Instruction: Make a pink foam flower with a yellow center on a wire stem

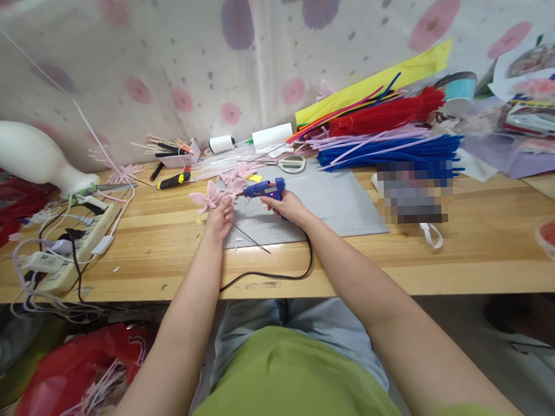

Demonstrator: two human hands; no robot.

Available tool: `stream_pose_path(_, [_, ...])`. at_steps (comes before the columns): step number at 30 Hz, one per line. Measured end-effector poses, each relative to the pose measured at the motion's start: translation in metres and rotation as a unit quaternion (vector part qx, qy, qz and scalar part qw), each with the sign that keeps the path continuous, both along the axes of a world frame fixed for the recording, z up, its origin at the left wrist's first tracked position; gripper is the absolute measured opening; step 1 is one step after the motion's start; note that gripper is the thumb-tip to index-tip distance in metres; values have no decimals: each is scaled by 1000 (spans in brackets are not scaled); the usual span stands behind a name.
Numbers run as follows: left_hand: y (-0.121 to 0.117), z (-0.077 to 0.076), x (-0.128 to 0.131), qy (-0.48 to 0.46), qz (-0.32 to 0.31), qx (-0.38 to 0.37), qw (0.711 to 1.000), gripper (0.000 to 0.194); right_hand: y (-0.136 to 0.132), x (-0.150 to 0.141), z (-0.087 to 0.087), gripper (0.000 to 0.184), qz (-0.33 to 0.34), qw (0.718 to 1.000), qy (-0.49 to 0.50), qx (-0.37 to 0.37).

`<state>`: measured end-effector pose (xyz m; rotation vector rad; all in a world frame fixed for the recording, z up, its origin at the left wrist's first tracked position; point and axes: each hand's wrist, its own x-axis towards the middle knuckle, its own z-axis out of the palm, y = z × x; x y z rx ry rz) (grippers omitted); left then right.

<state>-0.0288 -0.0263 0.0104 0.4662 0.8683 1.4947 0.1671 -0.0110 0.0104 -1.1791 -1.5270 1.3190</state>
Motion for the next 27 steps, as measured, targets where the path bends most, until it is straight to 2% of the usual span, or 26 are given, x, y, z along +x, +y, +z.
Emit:
stream_pose_path(11, [2,-7,-2,20,-1,13,1000,21,0,-2,0,36,-8,1000,-19,17])
stream_pose_path(27, [2,-5,-3,7,-10,-2,1000,24,2,-1,-2,38,-37,997,-63,9])
